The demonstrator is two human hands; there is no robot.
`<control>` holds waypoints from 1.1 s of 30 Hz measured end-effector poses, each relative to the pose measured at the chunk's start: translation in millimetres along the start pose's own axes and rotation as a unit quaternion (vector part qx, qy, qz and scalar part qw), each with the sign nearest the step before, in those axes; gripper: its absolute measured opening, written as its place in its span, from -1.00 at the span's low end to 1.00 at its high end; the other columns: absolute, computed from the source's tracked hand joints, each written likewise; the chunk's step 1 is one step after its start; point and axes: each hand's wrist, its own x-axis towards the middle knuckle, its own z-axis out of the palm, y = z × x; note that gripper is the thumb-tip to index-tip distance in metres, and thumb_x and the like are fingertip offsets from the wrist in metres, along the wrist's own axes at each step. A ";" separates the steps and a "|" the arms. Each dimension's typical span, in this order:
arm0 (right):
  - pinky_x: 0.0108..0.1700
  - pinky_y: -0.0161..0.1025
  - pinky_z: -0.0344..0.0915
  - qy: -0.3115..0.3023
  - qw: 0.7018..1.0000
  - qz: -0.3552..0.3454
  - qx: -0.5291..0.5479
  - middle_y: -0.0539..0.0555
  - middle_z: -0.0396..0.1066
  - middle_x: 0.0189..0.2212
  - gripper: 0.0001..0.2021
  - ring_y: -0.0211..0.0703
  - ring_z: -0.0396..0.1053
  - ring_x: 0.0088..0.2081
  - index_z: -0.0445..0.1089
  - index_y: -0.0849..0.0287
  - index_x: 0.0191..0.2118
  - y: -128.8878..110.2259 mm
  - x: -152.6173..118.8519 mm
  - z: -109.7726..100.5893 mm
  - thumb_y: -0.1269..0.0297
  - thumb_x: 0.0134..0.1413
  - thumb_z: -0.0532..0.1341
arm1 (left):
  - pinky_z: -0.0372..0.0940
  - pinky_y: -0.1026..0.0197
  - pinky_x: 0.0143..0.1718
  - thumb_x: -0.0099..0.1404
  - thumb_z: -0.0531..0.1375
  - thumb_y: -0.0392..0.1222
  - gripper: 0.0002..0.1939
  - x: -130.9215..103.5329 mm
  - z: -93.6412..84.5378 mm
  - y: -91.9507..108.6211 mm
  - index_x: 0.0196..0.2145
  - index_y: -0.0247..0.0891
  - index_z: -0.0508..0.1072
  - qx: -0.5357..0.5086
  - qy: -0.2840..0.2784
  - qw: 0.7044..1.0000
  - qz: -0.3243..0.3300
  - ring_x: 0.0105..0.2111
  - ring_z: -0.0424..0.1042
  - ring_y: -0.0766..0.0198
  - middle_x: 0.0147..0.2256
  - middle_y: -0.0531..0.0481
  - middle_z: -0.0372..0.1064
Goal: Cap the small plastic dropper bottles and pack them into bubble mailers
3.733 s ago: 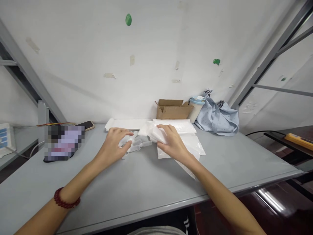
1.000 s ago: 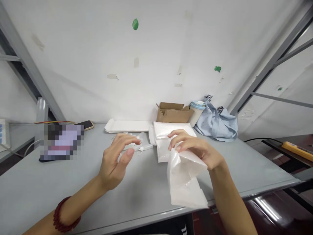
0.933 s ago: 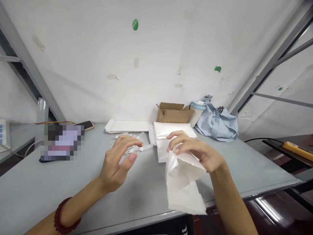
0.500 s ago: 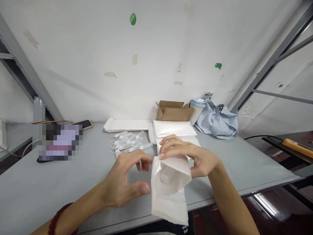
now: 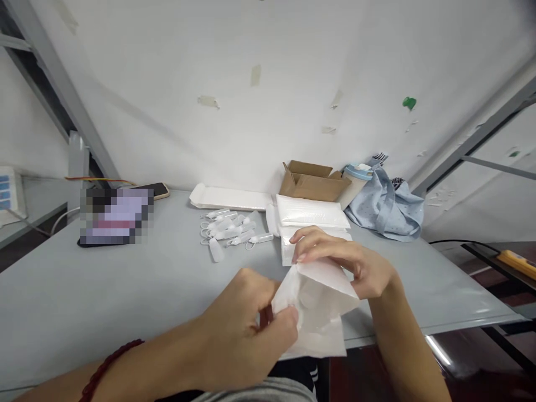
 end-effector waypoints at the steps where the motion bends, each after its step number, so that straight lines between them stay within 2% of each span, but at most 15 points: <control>1: 0.22 0.08 -0.02 -0.008 1.000 0.008 -0.006 0.16 0.27 0.06 -0.44 -0.01 0.16 0.13 0.15 0.04 0.22 0.1 0.2 -0.4 0.17 0.08 0.18 | -0.10 0.31 -0.63 0.24 -0.01 -0.27 -0.70 -0.6 -0.4 0.9 -0.61 -0.23 0.00 0.001 0.007 1.000 0.017 -0.63 -0.06 0.44 -0.63 0.16 -0.09; 5: 0.28 0.06 -0.14 -0.045 0.995 0.068 -0.055 0.20 0.15 0.17 -0.37 0.01 0.00 0.25 -0.05 0.09 0.30 -0.9 3.6 1.6 0.11 0.15 0.14 | -0.05 0.32 -0.59 0.27 -0.03 -0.32 -0.72 -3.4 -3.9 4.5 -0.57 -0.22 -0.01 0.012 0.031 0.995 0.090 -0.61 -0.04 0.45 -0.61 0.17 -0.07; 11: 0.22 0.01 -0.02 -0.072 0.981 0.157 -0.083 0.24 0.19 0.08 -0.30 0.02 0.08 0.18 -0.09 0.16 0.30 -3.6 7.3 5.3 0.15 0.10 0.17 | 0.03 0.34 -0.54 0.27 -0.03 -0.36 -0.76 -6.3 -7.1 5.7 -0.53 -0.21 0.00 0.056 0.015 0.985 0.165 -0.59 0.02 0.44 -0.57 0.17 -0.01; 14: 0.19 0.00 0.03 -0.073 0.976 0.180 -0.100 0.24 0.19 0.07 -0.30 0.01 0.10 0.15 -0.10 0.17 0.30 -4.7 7.6 4.2 0.12 0.10 0.16 | 0.09 0.32 -0.51 0.28 -0.01 -0.32 -0.78 -7.1 -9.4 5.7 -0.51 -0.20 0.03 0.066 0.002 0.983 0.172 -0.58 0.05 0.41 -0.56 0.16 0.03; 18: 0.17 -0.04 0.08 -0.065 0.977 0.171 -0.113 0.22 0.21 0.05 -0.38 -0.03 0.14 0.13 -0.07 0.16 0.30 -3.8 6.7 3.2 0.16 0.17 0.11 | 0.14 0.29 -0.48 0.31 -0.02 -0.26 -0.76 -8.1 -10.6 7.7 -0.51 -0.19 0.05 0.054 -0.016 0.987 0.149 -0.57 0.08 0.37 -0.56 0.13 0.06; 22: 0.19 -0.04 0.07 -0.060 0.978 0.162 -0.117 0.23 0.22 0.06 -0.36 -0.03 0.14 0.14 -0.05 0.17 0.29 -0.5 3.9 2.1 0.13 0.15 0.14 | 0.16 0.30 -0.50 0.31 0.01 -0.21 -0.78 -9.5 -7.9 6.4 -0.51 -0.20 0.17 0.051 0.013 0.986 0.160 -0.56 0.15 0.36 -0.55 0.11 0.16; 25: 0.23 0.02 0.01 -0.032 0.975 0.165 -0.142 0.25 0.11 0.17 -0.24 0.06 0.04 0.23 -0.10 0.15 0.31 2.7 2.9 3.0 0.05 0.07 0.22 | 0.10 0.31 -0.57 0.32 -0.01 -0.19 -0.67 -6.8 -10.6 0.5 -0.60 -0.22 0.19 0.068 0.086 0.988 0.104 -0.63 0.13 0.39 -0.64 0.12 0.16; 27: 0.23 0.07 0.01 0.022 0.969 0.182 -0.168 0.26 0.05 0.21 -0.16 0.10 0.01 0.25 -0.11 0.13 0.31 5.4 5.0 7.2 0.01 0.00 0.28 | 0.08 0.30 -0.60 0.30 0.00 -0.12 -0.60 -1.0 -17.8 -5.6 -0.68 -0.24 0.23 0.066 0.157 0.985 0.024 -0.65 0.17 0.38 -0.69 0.10 0.19; 29: 0.22 0.08 0.04 0.098 0.954 0.196 -0.206 0.26 0.06 0.20 -0.19 0.09 0.04 0.23 -0.06 0.12 0.28 9.4 9.5 15.8 0.04 -0.02 0.31 | 0.13 0.29 -0.58 0.25 0.05 -0.07 -0.61 7.5 -27.8 -13.4 -0.68 -0.25 0.32 0.049 0.197 0.977 -0.069 -0.62 0.26 0.33 -0.68 0.06 0.28; 31: 0.18 0.08 0.09 0.149 0.936 0.188 -0.258 0.26 0.14 0.15 -0.28 0.08 0.10 0.19 0.02 0.13 0.24 14.7 15.3 28.3 0.13 0.00 0.31 | 0.19 0.27 -0.55 0.21 0.10 -0.04 -0.67 16.5 -36.6 -23.4 -0.61 -0.27 0.40 0.003 0.194 0.970 -0.148 -0.60 0.31 0.29 -0.64 0.03 0.36; 33: 0.12 0.09 0.13 0.126 0.924 0.179 -0.315 0.28 0.23 0.10 -0.43 0.06 0.17 0.14 0.08 0.18 0.19 20.9 21.0 43.0 0.29 0.07 0.25 | 0.20 0.27 -0.55 0.16 0.16 -0.04 -0.74 23.8 -40.5 -35.2 -0.49 -0.30 0.45 -0.072 0.161 0.965 -0.194 -0.56 0.37 0.26 -0.56 0.01 0.43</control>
